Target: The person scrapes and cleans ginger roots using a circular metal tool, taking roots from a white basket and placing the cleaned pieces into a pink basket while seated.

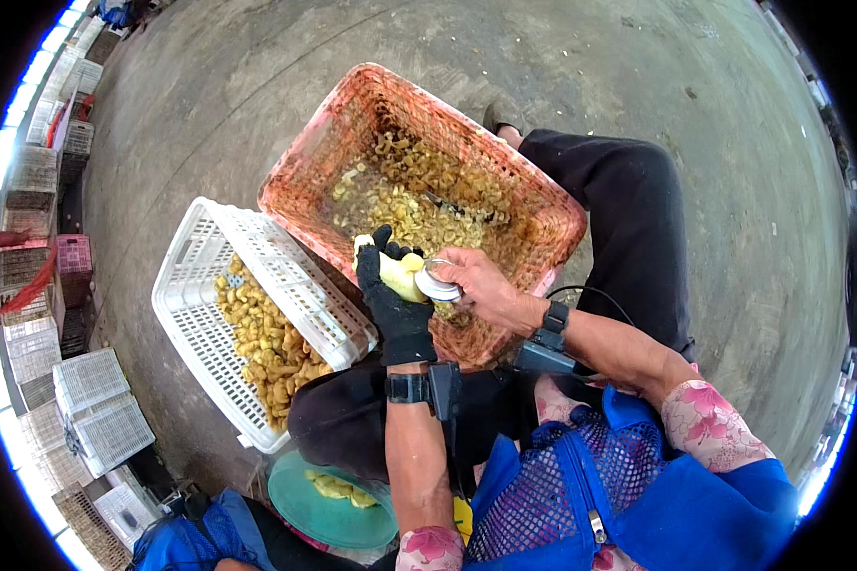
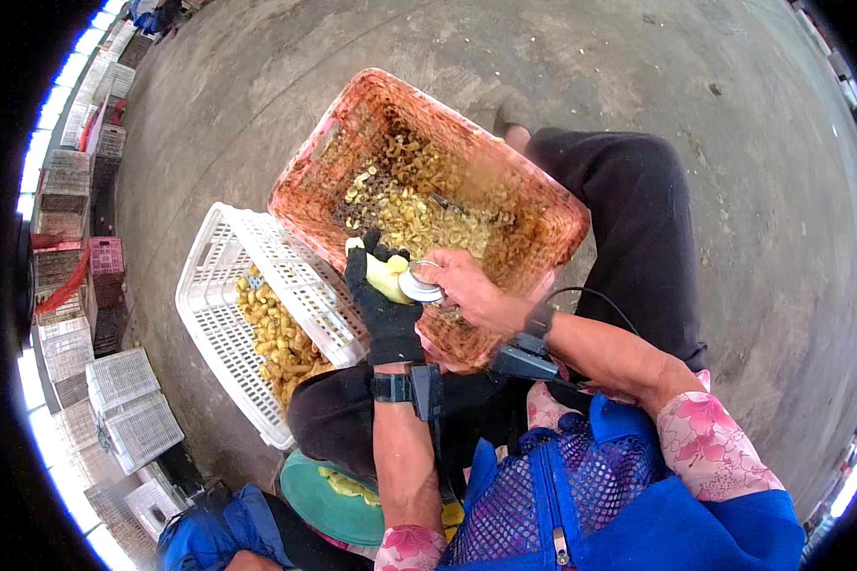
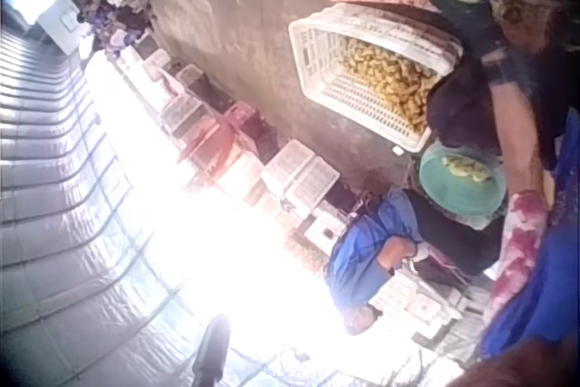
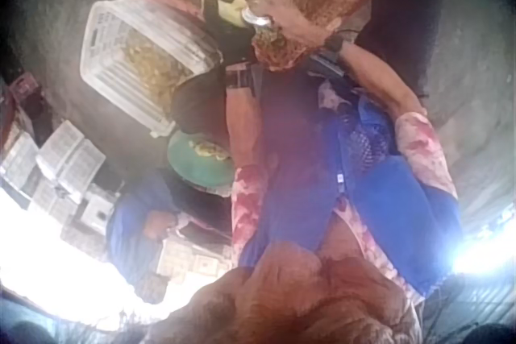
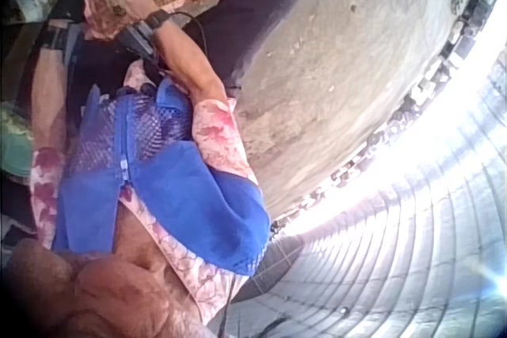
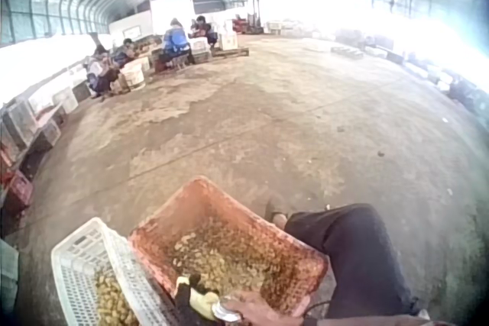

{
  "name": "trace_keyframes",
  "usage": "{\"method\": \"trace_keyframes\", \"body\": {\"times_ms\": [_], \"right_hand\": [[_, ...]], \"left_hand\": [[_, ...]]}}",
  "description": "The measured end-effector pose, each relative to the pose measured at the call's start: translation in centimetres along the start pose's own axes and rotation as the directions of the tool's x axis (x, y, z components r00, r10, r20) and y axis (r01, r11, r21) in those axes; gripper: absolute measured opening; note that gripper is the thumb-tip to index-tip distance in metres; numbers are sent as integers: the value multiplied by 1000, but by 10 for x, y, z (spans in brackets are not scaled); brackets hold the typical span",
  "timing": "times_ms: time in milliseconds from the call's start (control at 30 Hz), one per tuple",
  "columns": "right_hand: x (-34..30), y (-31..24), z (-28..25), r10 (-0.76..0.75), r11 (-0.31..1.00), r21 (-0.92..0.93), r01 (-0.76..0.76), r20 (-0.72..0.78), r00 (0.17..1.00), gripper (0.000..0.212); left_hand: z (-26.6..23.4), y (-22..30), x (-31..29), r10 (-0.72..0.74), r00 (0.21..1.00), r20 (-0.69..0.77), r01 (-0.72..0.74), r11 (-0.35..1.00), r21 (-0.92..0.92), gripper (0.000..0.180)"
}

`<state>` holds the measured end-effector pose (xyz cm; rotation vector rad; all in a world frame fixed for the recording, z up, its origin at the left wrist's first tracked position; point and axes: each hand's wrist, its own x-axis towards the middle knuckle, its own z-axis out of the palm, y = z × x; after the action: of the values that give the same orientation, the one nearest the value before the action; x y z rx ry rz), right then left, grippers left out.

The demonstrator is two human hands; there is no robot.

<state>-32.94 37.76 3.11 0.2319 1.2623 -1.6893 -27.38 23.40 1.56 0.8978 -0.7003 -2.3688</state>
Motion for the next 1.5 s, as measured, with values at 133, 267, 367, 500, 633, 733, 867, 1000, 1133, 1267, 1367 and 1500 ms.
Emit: {"method": "trace_keyframes", "body": {"times_ms": [133,267,367,500,633,733,867,1000,1133,1267,1367,1500], "right_hand": [[22,-11,-43,44,949,-316,0,134,990,18],[33,-61,-40,43,500,-816,290,358,933,22],[29,-50,-58,-329,164,-822,545,475,816,24],[23,-32,-66,-318,456,-742,491,380,869,23],[-8,-23,-24,-140,892,-402,207,190,972,25],[-7,-11,-16,-106,966,-220,132,127,986,23],[-13,-12,-2,14,995,-102,-15,-5,1000,23],[-9,-3,5,22,1000,-20,-22,-25,999,24],[-2,-2,2,69,997,-28,-70,-35,997,25],[5,-6,-1,126,992,-19,-127,-17,992,24],[14,-5,-16,203,978,27,-207,103,974,22],[32,-11,-29,331,939,11,-343,227,916,23]], "left_hand": [[11,9,1,160,947,279,-311,679,666,38],[-24,4,13,-80,983,164,23,946,323,40],[-26,0,12,-277,957,82,276,961,27,47],[-30,-5,15,-306,947,96,313,947,-71,49],[-32,-8,19,-187,980,69,187,982,1,48],[-20,-8,12,-163,985,61,167,984,-67,47],[-1,-7,-1,-66,997,31,67,998,-3,42],[-2,-8,-7,50,999,18,-51,996,75,37],[-8,-12,-6,112,994,-19,-109,989,97,32],[-10,-13,-6,180,984,-12,-177,976,125,32],[-7,-12,-9,231,973,-6,-225,953,205,32],[-10,-11,-8,295,955,22,-289,918,272,31]]}}
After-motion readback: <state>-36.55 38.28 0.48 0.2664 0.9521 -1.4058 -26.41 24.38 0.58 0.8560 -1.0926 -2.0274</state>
